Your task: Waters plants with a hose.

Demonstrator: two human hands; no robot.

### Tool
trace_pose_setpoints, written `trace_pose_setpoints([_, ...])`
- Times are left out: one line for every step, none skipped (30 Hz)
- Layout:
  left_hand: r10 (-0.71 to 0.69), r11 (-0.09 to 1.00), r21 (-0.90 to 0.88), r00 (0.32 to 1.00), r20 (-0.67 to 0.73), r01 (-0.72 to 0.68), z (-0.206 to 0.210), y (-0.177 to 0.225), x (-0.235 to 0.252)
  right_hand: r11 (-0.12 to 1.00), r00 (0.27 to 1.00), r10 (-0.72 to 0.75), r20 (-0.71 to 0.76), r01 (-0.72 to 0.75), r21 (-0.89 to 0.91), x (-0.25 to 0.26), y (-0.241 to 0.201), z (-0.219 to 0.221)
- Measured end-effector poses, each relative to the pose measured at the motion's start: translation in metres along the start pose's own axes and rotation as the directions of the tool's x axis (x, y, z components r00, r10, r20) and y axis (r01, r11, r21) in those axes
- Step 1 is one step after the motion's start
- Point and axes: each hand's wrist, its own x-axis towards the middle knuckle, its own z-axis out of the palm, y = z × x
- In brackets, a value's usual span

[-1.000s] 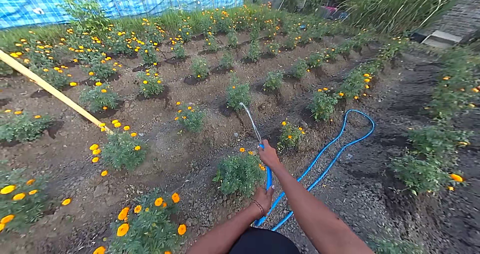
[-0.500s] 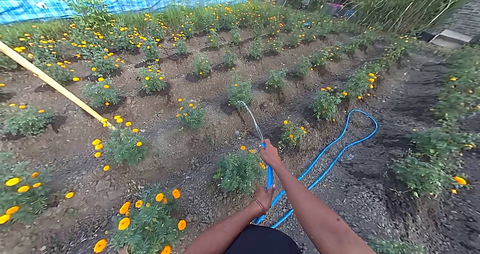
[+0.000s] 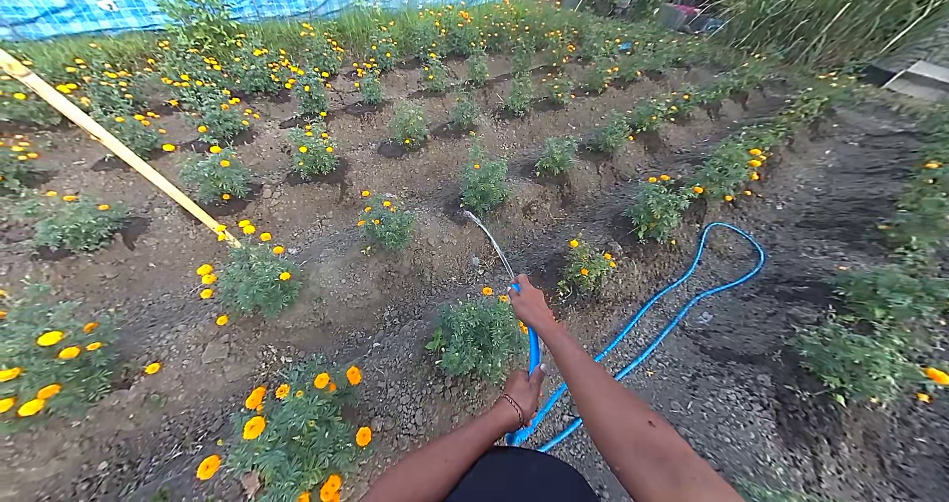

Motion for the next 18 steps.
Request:
trace_pose_setpoints([0.003,1.000,0.005,1.000,-0.002,-0.003,-0.0009,-0.0004,0.0002,1.000,1.000,-0.001,-0.007,0.001,0.002,-0.0004,-0.0012,-0.0002])
trace_pose_setpoints([0.008,1.000,0.011,1.000,-0.005,-0.008,-0.0016,-0.0006,0.0002,1.000,1.000,-0.001,-0.013,0.001,0.005,-0.0009,-0.0019,-0.0005])
trace_pose_setpoints([0.016,1.000,0.016,1.000,-0.009,-0.016,-0.0020,-0.0009,0.0003,1.000,1.000,0.000,-0.018,0.000,0.009,-0.0013,-0.0027,-0.0009])
trace_pose_setpoints([0.019,1.000,0.018,1.000,-0.011,-0.019,-0.0024,-0.0014,0.0002,1.000,1.000,-0.002,-0.023,0.002,0.010,-0.0017,-0.0033,-0.0012])
trace_pose_setpoints([0.021,1.000,0.017,1.000,-0.011,-0.020,-0.0026,-0.0020,0.0001,1.000,1.000,-0.003,-0.026,0.003,0.011,-0.0023,-0.0039,-0.0016])
trace_pose_setpoints([0.021,1.000,0.016,1.000,-0.010,-0.021,-0.0028,-0.0024,0.0002,1.000,1.000,-0.005,-0.026,0.005,0.010,-0.0028,-0.0042,-0.0018])
trace_pose_setpoints([0.023,1.000,0.013,1.000,-0.010,-0.023,-0.0030,-0.0026,0.0004,1.000,1.000,-0.008,-0.026,0.009,0.011,-0.0029,-0.0047,-0.0019])
trace_pose_setpoints([0.026,1.000,0.012,1.000,-0.012,-0.026,-0.0031,-0.0029,0.0007,1.000,1.000,-0.010,-0.025,0.011,0.010,-0.0029,-0.0055,-0.0021])
trace_pose_setpoints([0.028,1.000,0.011,1.000,-0.013,-0.028,-0.0031,-0.0036,0.0007,1.000,1.000,-0.011,-0.024,0.012,0.009,-0.0029,-0.0058,-0.0016])
trace_pose_setpoints([0.027,1.000,0.010,1.000,-0.012,-0.027,-0.0031,-0.0045,0.0005,1.000,1.000,-0.010,-0.022,0.010,0.009,-0.0025,-0.0055,-0.0005])
trace_pose_setpoints([0.025,1.000,0.010,1.000,-0.014,-0.025,-0.0032,-0.0050,0.0003,1.000,1.000,-0.009,-0.021,0.009,0.008,-0.0020,-0.0050,0.0007])
trace_pose_setpoints([0.023,1.000,0.011,1.000,-0.017,-0.023,-0.0033,-0.0051,-0.0001,1.000,1.000,-0.009,-0.023,0.010,0.010,-0.0015,-0.0047,0.0016])
trace_pose_setpoints([0.020,1.000,0.010,1.000,-0.018,-0.020,-0.0032,-0.0051,-0.0007,1.000,1.000,-0.009,-0.024,0.009,0.014,-0.0013,-0.0040,0.0028])
trace_pose_setpoints([0.017,1.000,0.009,1.000,-0.018,-0.016,-0.0031,-0.0051,-0.0014,1.000,1.000,-0.006,-0.022,0.006,0.013,-0.0017,-0.0037,0.0037])
trace_pose_setpoints([0.016,1.000,0.007,1.000,-0.020,-0.016,-0.0030,-0.0056,-0.0021,1.000,1.000,-0.002,-0.017,0.002,0.007,-0.0023,-0.0037,0.0044])
trace_pose_setpoints([0.015,1.000,0.007,1.000,-0.021,-0.015,-0.0031,-0.0057,-0.0029,1.000,1.000,-0.004,-0.015,0.004,0.003,-0.0024,-0.0036,0.0052])
trace_pose_setpoints([0.018,1.000,0.008,1.000,-0.021,-0.017,-0.0031,-0.0060,-0.0033,1.000,1.000,-0.007,-0.011,0.007,0.002,-0.0024,-0.0034,0.0057])
trace_pose_setpoints([0.023,1.000,0.010,1.000,-0.020,-0.023,-0.0031,-0.0064,-0.0036,1.000,1.000,-0.008,-0.003,0.008,0.002,-0.0023,-0.0032,0.0060])
